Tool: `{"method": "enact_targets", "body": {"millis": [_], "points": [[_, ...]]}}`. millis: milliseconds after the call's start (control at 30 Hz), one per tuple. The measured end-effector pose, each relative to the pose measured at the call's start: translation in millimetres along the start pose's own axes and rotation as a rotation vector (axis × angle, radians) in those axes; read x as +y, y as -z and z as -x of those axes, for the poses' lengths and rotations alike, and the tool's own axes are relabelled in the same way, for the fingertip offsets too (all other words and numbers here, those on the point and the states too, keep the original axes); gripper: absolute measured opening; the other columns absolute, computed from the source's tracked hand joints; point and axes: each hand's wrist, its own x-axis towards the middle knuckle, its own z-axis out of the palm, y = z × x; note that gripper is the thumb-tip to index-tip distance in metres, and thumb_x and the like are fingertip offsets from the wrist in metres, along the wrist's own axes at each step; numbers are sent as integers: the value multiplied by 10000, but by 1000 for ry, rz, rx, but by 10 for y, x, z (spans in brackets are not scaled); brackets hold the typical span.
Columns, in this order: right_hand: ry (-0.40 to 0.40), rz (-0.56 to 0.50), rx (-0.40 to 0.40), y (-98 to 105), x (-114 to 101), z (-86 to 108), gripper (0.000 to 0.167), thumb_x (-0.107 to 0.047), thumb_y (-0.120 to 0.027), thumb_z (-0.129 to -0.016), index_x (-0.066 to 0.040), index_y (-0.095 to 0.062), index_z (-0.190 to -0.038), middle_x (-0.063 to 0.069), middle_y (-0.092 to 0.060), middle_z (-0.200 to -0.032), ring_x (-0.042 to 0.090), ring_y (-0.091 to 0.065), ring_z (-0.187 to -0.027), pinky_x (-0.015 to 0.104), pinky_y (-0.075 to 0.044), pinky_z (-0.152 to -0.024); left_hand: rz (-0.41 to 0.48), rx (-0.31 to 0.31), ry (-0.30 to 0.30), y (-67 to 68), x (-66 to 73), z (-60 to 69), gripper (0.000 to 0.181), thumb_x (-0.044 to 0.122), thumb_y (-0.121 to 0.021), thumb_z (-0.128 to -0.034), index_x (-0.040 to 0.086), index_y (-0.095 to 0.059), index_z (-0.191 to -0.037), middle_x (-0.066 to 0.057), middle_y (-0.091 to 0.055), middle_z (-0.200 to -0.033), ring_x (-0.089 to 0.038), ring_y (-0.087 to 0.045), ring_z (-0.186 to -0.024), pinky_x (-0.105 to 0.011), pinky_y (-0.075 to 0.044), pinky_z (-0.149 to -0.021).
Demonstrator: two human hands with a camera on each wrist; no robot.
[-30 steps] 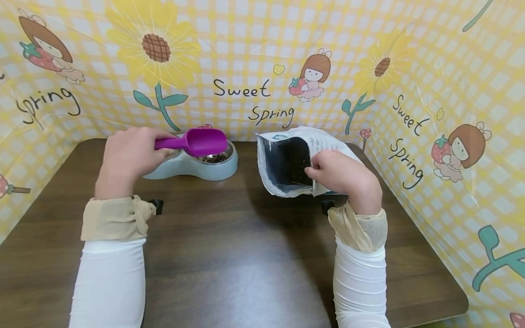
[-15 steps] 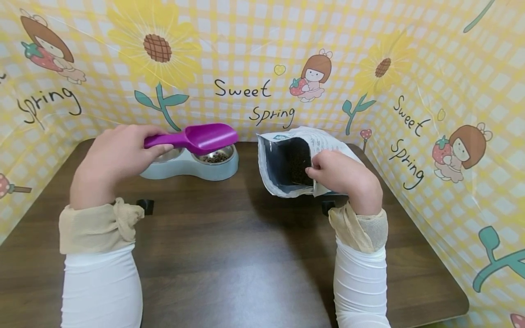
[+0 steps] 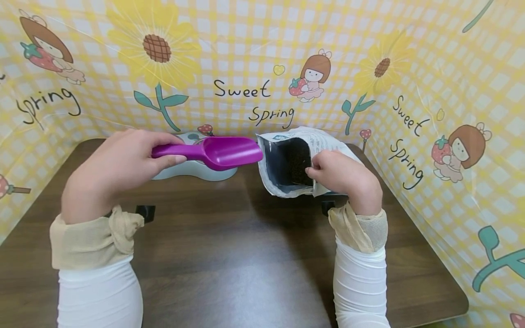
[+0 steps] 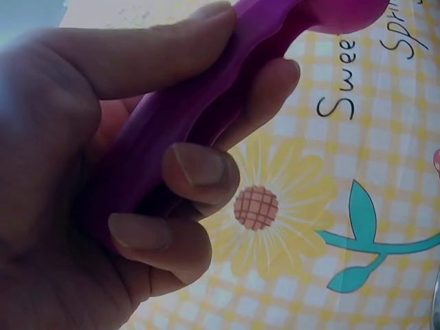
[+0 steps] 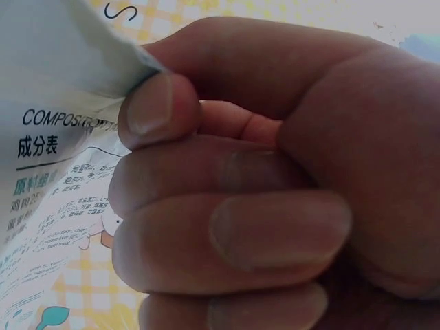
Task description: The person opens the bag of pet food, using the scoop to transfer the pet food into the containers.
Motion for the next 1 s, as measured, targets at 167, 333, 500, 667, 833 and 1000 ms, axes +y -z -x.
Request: {"method": "enact_targets", "body": {"millis": [167,333,500,667,833,1000], "points": [[7,5,8,3,-3,-1,472,-195,-577,-1075,-165,-506,-609,-64,-404,-592,150,-475,-598,312,-414,-661,4,-23,-30,-31,139,-33,298,445,-708,-1050,260,-786,-1270,48,-636,-749,-169,-548,-729,-367,-376,-681],[8,13,18,6,-16,3,472,-195,-576,-1069,-167,-488,-607,-66,-399,-593,146,-464,-601,310,-417,-664,-13,-10,-83,-121,351,-141,265,404,-711,-1052,263,-792,-1261,43,-638,-732,-191,-569,-722,-368,-403,-679],[8,20,20,1,-19,6,466,-190,-573,-1068,-162,-477,-613,-61,-398,-597,151,-463,-603,312,-421,-674,-42,38,-174,-284,544,-254,192,355,-737,-1040,235,-798,-1178,46,-692,-787,-191,-599,-722,-381,-455,-669],[4,29,15,-6,-21,0,458,-182,-571,-1063,-154,-472,-617,-48,-394,-602,161,-473,-612,316,-427,-689,-83,94,-216,-498,733,-345,151,303,-769,-1017,181,-787,-1105,6,-747,-870,-219,-645,-733,-431,-523,-662],[3,33,18,-9,-30,0,459,-176,-568,-1060,-158,-459,-614,-52,-381,-604,159,-454,-613,316,-418,-685,-174,198,-246,-726,930,-457,151,268,-786,-996,128,-777,-1054,-48,-787,-906,-302,-734,-787,-486,-595,-685],[10,35,27,-10,-39,-2,455,-188,-573,-1060,-164,-469,-618,-59,-387,-610,158,-452,-619,318,-410,-674,-290,328,-337,-956,1054,-539,131,169,-823,-936,74,-772,-1012,-73,-790,-920,-309,-755,-799,-458,-623,-685]]}}
